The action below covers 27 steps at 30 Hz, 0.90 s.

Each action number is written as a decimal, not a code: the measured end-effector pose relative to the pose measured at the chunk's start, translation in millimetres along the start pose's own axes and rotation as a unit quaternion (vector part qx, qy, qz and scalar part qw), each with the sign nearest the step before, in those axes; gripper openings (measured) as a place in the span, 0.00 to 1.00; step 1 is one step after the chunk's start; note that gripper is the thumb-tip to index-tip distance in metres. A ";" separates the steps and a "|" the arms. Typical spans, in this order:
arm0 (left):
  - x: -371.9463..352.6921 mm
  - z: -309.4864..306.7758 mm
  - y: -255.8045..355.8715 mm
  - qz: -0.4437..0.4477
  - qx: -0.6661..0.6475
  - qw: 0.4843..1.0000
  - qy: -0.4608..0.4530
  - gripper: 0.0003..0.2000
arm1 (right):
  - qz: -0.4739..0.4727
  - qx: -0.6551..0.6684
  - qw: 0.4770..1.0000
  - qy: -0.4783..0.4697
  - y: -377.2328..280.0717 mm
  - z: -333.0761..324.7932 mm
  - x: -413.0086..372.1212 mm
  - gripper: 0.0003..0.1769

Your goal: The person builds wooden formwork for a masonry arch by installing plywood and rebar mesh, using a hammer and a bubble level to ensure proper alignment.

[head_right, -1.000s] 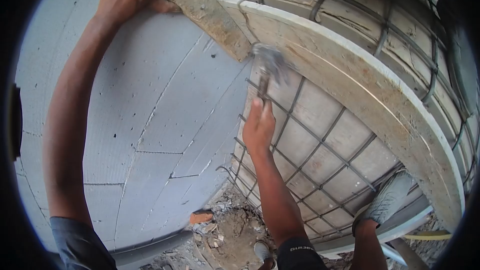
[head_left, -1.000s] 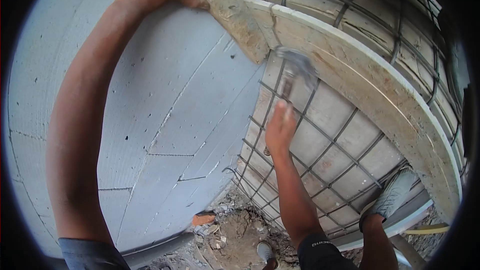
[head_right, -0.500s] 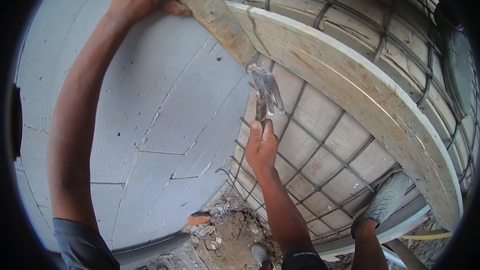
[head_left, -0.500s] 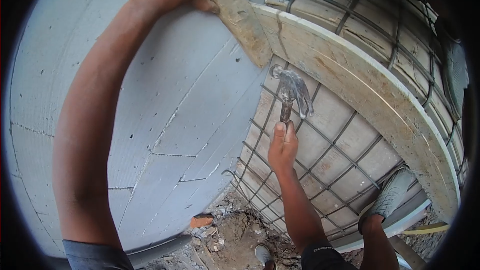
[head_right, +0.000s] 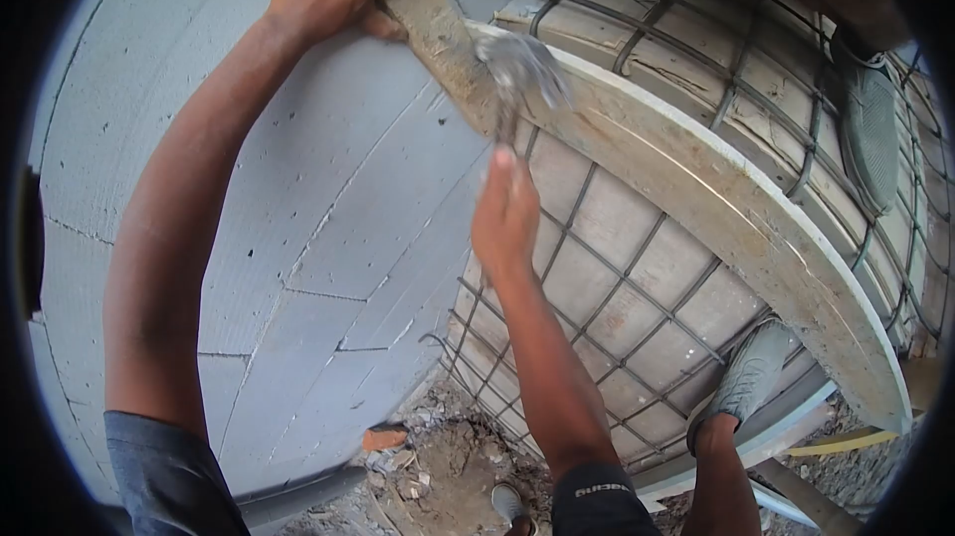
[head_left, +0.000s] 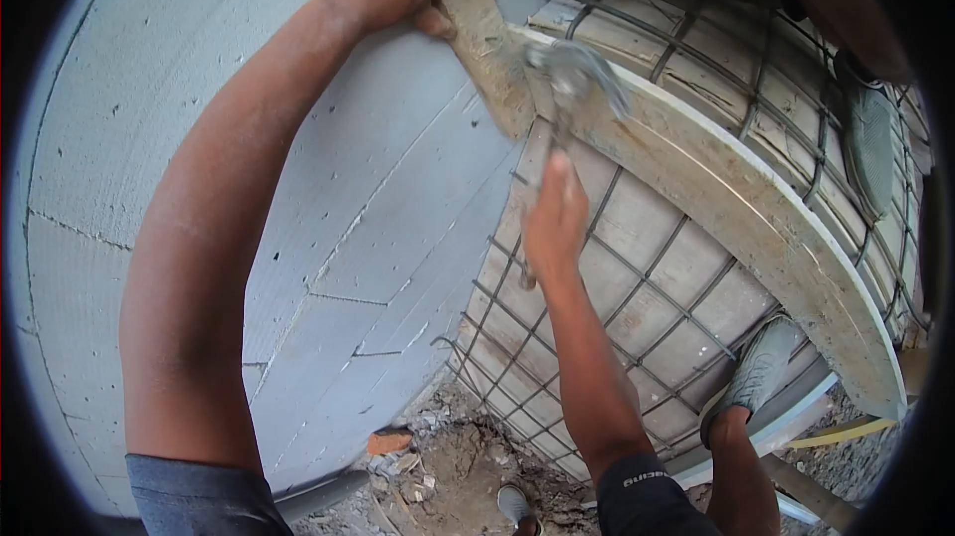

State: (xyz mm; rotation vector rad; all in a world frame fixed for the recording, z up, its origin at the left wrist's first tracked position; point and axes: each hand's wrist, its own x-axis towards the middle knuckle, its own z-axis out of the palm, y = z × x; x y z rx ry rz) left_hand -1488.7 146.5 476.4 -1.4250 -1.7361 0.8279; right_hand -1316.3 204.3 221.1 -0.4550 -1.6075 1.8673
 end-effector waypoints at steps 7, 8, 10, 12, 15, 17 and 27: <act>2.6 -6.0 2.4 -0.004 0.023 1.000 -0.012 0.34 | -0.279 0.475 0.833 0.056 -40.9 -19.7 -26.8 0.28; 4.0 -18.5 4.2 -0.017 0.007 0.999 -0.047 0.35 | -0.184 0.313 0.931 0.029 -25.8 2.6 -8.3 0.23; 3.7 -20.6 10.5 -0.024 -0.017 0.996 -0.083 0.35 | -0.022 0.046 0.999 -0.004 -0.2 22.6 5.7 0.17; 1.6 -5.0 2.9 0.002 0.007 1.000 -0.008 0.36 | -0.020 -0.035 0.999 0.024 11.6 13.6 -5.0 0.16; 4.9 -22.6 4.2 -0.007 -0.030 0.998 -0.056 0.36 | -0.109 0.021 0.981 0.162 25.4 -7.9 -36.0 0.18; 1.2 -10.7 1.3 -0.004 0.002 1.000 -0.022 0.35 | -0.109 0.282 0.941 0.155 69.2 -13.3 -32.8 0.20; 2.9 -1.8 3.6 -0.024 0.016 0.998 -0.056 0.27 | -0.238 0.485 0.833 0.122 -47.8 -5.6 -37.9 0.25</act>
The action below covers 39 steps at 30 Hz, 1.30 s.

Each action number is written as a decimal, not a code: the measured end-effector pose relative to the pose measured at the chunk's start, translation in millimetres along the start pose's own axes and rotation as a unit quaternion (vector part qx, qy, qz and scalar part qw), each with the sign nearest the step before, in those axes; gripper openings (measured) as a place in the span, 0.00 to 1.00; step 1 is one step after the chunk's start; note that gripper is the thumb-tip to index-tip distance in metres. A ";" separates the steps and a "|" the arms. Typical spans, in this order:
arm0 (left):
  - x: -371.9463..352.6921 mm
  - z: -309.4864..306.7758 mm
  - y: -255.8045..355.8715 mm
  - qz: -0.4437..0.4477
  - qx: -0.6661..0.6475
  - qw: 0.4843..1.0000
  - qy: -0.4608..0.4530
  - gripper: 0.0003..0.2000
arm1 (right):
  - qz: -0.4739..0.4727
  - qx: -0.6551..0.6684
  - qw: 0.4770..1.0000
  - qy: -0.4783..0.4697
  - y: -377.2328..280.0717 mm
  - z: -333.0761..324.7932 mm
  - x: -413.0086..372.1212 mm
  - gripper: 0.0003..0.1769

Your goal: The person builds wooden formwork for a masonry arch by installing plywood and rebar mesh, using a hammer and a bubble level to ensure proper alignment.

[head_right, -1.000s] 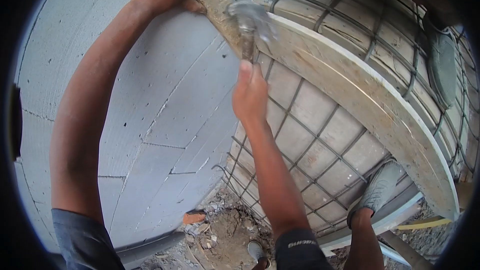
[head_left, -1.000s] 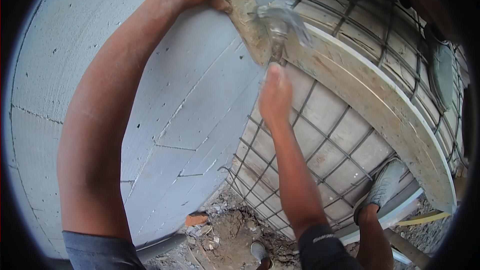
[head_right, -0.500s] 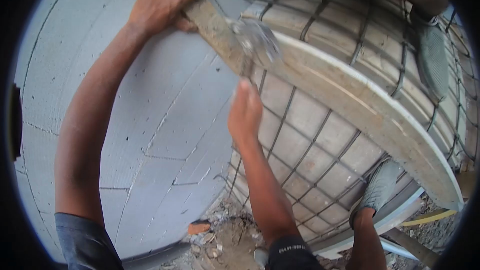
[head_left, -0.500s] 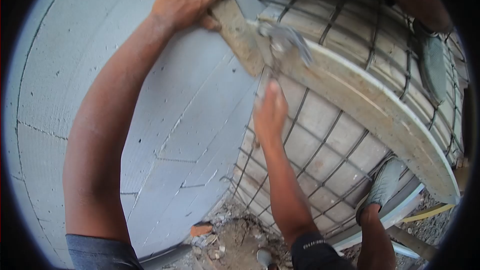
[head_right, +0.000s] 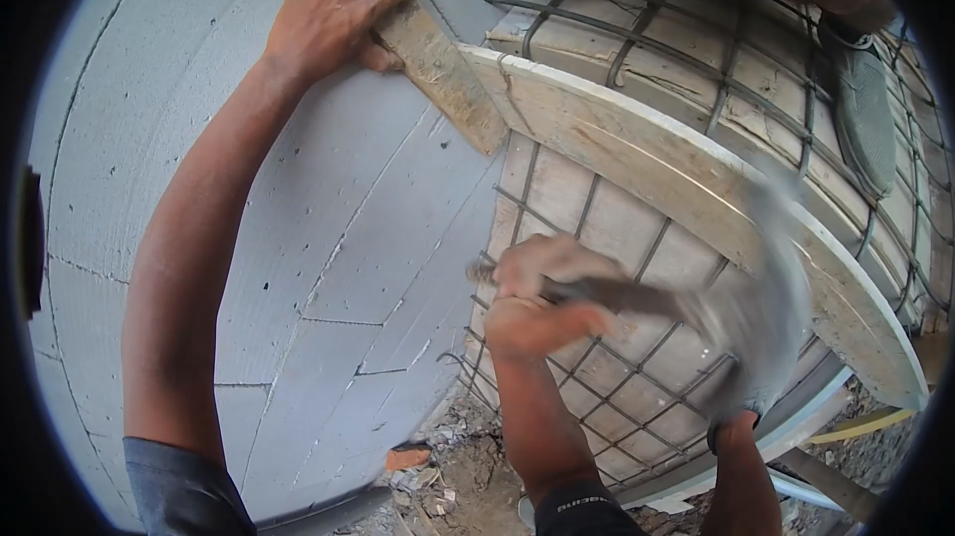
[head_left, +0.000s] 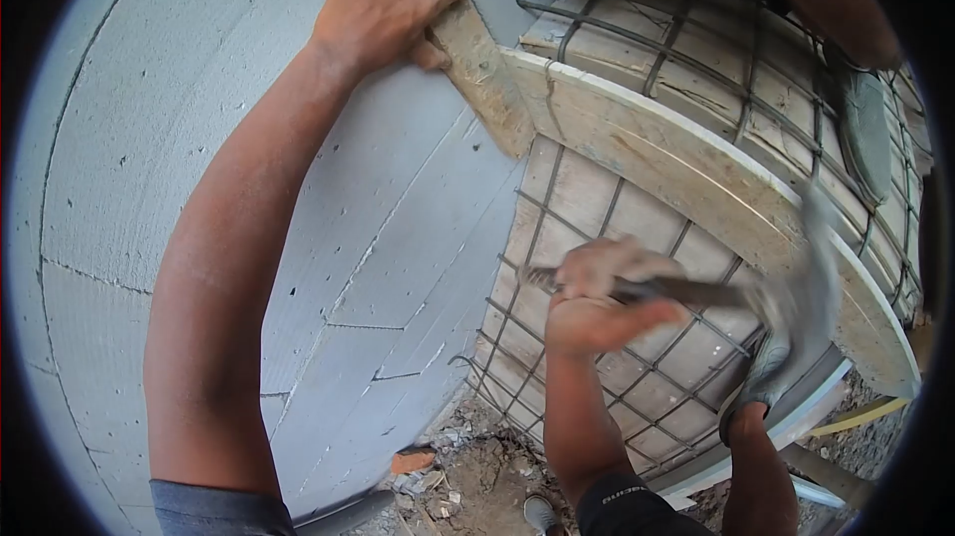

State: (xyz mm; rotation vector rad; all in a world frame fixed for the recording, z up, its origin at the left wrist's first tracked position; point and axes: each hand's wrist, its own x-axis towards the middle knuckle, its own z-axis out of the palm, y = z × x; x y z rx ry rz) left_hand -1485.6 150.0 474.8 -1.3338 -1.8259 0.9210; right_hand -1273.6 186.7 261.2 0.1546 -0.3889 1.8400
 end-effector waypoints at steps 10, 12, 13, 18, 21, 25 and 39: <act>-5.8 16.6 3.3 -0.048 0.006 0.997 0.055 0.43 | 0.099 -0.416 0.890 -0.155 38.1 -21.0 -16.4 0.24; -6.6 16.9 4.4 -0.034 0.025 0.998 0.044 0.44 | 0.073 -0.290 0.953 -0.051 45.7 -18.8 -18.1 0.27; -6.8 17.7 3.6 -0.034 0.023 0.998 0.043 0.44 | 0.068 -0.259 0.963 -0.023 52.6 -17.7 -14.0 0.27; -5.2 11.9 3.4 -0.038 0.002 0.999 0.022 0.44 | 0.219 -0.435 0.872 -0.047 67.2 -22.1 -0.5 0.25; -4.6 16.3 -0.1 -0.029 0.005 0.999 0.043 0.43 | 0.157 -0.181 0.971 0.018 71.7 -31.7 -13.5 0.25; -7.3 12.5 4.3 -0.031 0.001 0.999 0.030 0.42 | 0.010 -0.576 0.814 -0.068 87.7 -22.0 1.3 0.30; -5.6 8.9 2.0 -0.034 -0.087 0.994 0.050 0.40 | 0.433 -0.697 0.204 -0.534 -262.6 19.0 160.9 0.31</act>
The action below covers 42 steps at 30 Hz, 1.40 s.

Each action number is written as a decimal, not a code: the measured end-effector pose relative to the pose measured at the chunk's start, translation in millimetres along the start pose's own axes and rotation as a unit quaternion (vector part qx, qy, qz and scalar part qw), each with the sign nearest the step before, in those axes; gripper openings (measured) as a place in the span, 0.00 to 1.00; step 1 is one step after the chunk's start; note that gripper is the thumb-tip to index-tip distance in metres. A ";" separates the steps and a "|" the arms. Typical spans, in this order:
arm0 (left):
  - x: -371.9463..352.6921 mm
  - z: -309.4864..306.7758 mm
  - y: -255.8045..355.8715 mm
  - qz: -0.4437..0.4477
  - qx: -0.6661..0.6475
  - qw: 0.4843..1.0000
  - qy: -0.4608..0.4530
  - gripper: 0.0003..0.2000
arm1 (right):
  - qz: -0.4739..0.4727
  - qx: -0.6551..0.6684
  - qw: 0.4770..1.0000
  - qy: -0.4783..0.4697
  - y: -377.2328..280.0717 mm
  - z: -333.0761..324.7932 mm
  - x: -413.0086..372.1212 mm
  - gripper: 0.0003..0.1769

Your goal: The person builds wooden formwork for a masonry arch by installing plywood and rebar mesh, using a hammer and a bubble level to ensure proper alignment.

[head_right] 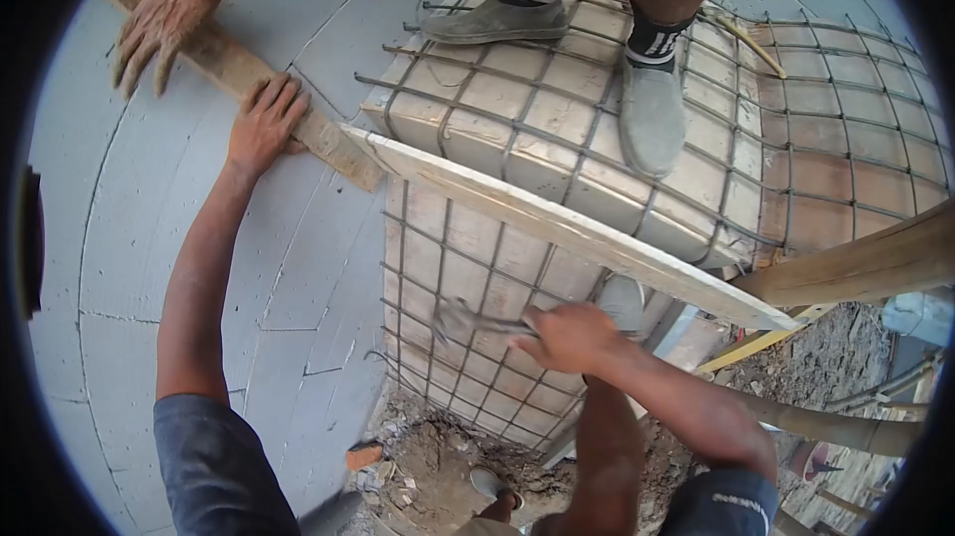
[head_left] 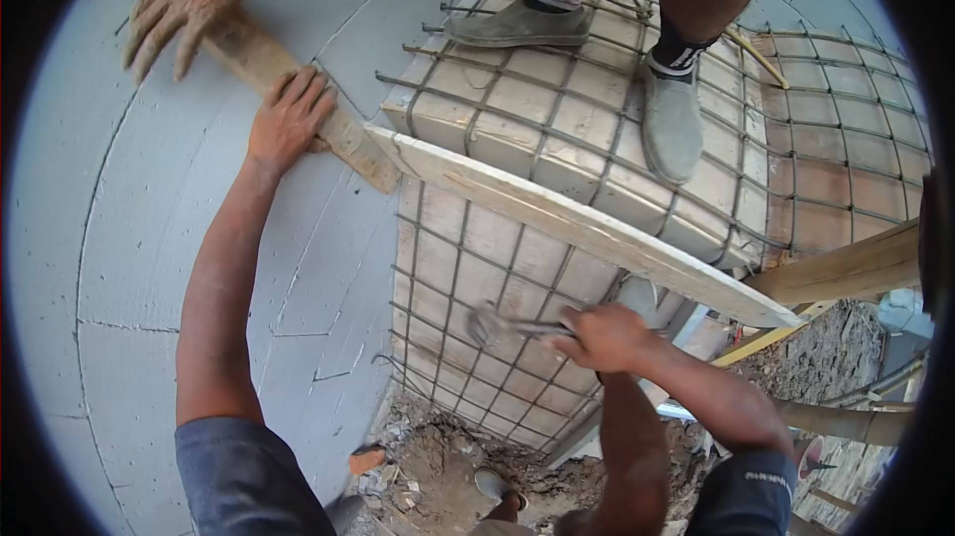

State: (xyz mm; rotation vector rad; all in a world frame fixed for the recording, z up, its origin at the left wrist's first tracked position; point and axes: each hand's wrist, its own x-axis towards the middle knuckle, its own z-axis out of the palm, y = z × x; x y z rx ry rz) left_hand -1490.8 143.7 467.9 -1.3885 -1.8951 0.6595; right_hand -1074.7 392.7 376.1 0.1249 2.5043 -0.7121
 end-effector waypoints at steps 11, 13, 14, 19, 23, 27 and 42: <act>58.9 -41.2 40.9 -0.039 0.068 0.937 -0.339 0.44 | 0.270 0.370 0.839 0.294 168.7 223.7 -197.5 0.21; 64.8 -25.5 44.6 0.071 -0.062 0.959 -0.269 0.42 | 0.309 0.398 0.807 0.309 170.2 234.1 -186.0 0.21; 65.8 -14.9 48.4 0.079 -0.057 0.956 -0.277 0.42 | 0.342 0.399 0.799 0.292 167.9 241.5 -176.6 0.21; 65.2 25.2 61.1 0.070 -0.130 0.952 -0.267 0.28 | 0.420 0.369 0.807 0.187 159.2 247.3 -117.3 0.22; 68.2 24.0 60.6 0.063 -0.131 0.947 -0.286 0.27 | 0.422 0.352 0.823 0.145 161.9 256.6 -94.0 0.22; 69.0 23.3 62.7 0.080 -0.124 0.955 -0.259 0.25 | 0.418 0.342 0.833 0.118 165.0 268.9 -83.1 0.23; 56.5 27.4 57.1 0.048 -0.188 0.965 -0.176 0.17 | 0.341 0.238 0.909 0.013 207.9 313.0 17.8 0.24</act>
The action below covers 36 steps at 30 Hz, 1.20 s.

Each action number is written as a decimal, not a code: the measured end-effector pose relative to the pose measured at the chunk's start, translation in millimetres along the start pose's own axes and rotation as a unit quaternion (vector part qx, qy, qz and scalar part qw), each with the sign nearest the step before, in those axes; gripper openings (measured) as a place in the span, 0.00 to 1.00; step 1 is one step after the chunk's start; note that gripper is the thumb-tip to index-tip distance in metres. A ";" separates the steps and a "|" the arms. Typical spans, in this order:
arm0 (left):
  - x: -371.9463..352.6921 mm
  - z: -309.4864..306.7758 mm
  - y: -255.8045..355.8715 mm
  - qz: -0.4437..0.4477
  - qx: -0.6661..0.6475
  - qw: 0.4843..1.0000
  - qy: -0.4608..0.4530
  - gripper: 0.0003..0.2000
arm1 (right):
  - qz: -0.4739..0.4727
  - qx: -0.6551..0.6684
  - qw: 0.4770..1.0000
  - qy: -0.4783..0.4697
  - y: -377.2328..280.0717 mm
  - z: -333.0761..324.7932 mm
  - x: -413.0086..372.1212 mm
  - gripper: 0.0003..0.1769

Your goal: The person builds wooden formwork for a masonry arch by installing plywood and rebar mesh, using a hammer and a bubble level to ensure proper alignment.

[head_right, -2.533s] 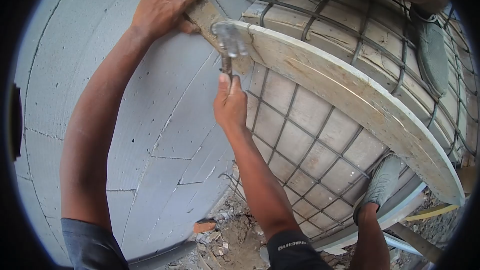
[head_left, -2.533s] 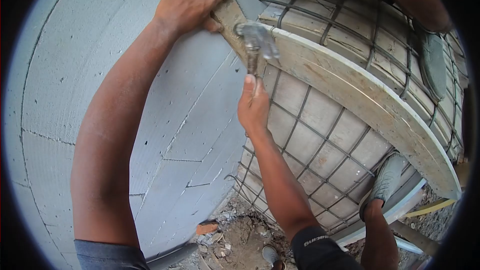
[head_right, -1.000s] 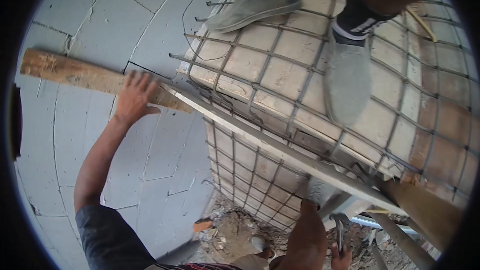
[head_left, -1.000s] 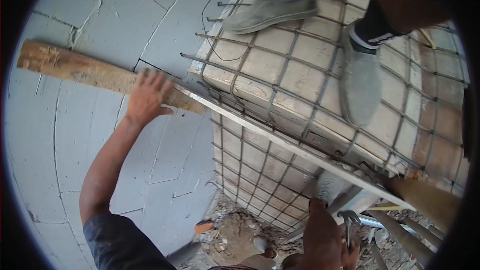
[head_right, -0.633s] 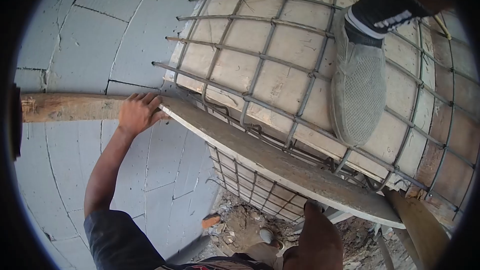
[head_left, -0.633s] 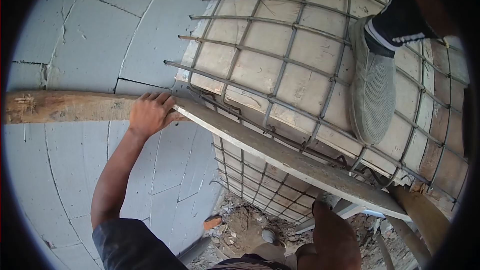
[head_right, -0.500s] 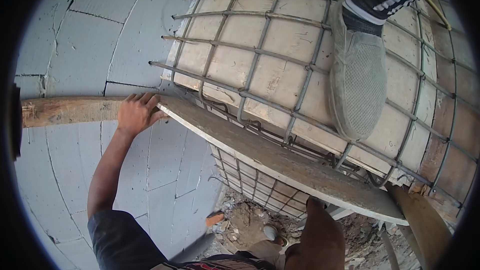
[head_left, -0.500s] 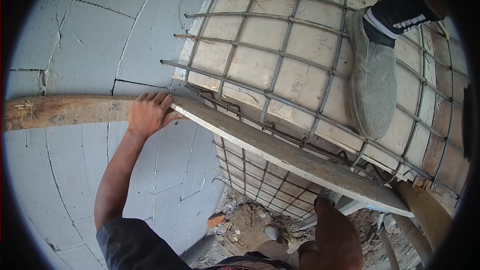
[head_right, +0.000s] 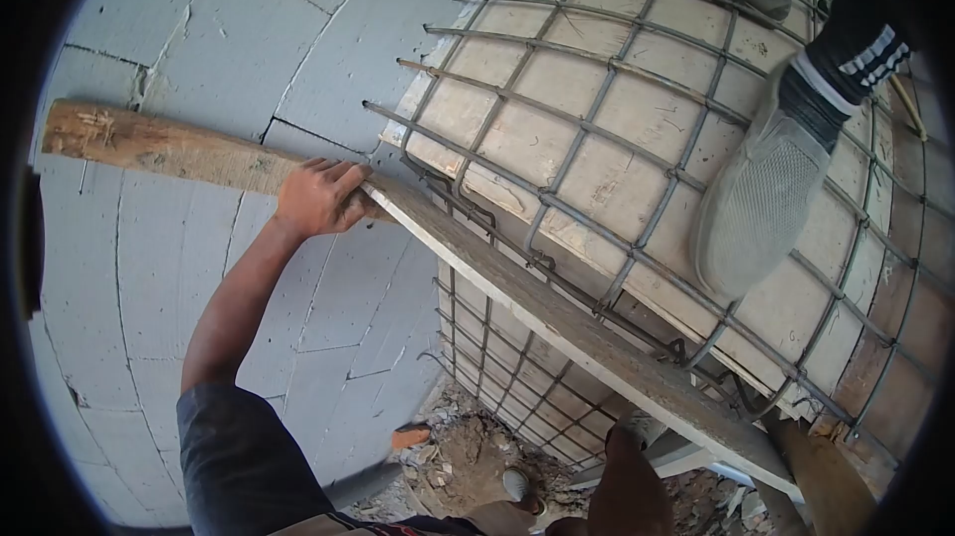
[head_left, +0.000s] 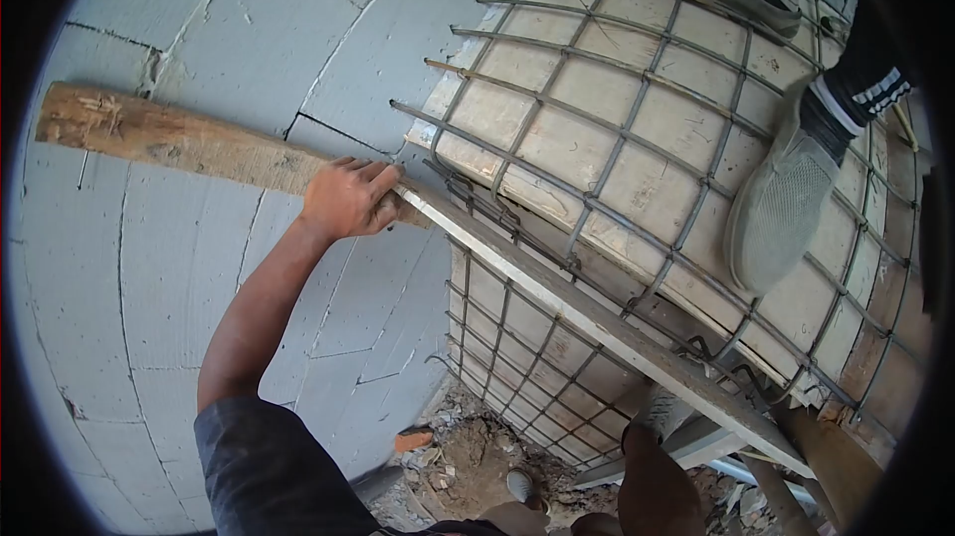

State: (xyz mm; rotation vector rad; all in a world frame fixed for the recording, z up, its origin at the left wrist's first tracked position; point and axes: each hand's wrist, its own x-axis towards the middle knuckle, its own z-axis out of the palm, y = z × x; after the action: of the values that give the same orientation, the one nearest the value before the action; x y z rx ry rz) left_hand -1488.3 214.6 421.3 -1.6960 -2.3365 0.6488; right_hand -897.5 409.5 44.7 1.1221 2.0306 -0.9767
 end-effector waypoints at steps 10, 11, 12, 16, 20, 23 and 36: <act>32.4 -14.5 19.4 -0.204 -0.098 0.974 0.007 0.11 | -0.023 -0.054 0.998 -0.025 -2.6 19.5 28.9 0.26; 36.4 -11.5 18.8 -0.204 -0.099 0.974 0.007 0.11 | -0.024 -0.058 0.998 -0.027 -2.8 21.4 30.9 0.26; 40.4 -6.1 17.9 -0.203 -0.141 0.969 -0.017 0.10 | -0.026 -0.063 0.997 -0.029 -2.7 23.5 33.1 0.26; 44.1 17.9 21.8 -0.198 -0.284 0.938 -0.007 0.12 | -0.030 -0.078 0.996 -0.037 -1.9 29.3 41.2 0.26; 38.6 26.7 39.1 -0.292 -0.430 0.854 -0.031 0.17 | -0.036 -0.084 0.995 -0.044 -1.1 35.9 44.3 0.27; 31.9 24.6 62.7 -0.160 -0.282 0.946 0.029 0.24 | -0.046 -0.071 0.995 -0.048 0.1 41.6 45.3 0.27; 20.2 78.5 32.8 -0.195 -0.272 0.942 0.022 0.26 | 0.123 0.073 0.984 -0.102 116.3 66.9 -127.8 0.29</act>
State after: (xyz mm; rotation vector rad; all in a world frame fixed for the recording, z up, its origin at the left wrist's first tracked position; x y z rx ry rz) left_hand -1497.7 223.1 334.8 -1.3082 -2.8757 -0.1218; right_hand -727.0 342.7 73.4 1.2608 1.6361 -1.0782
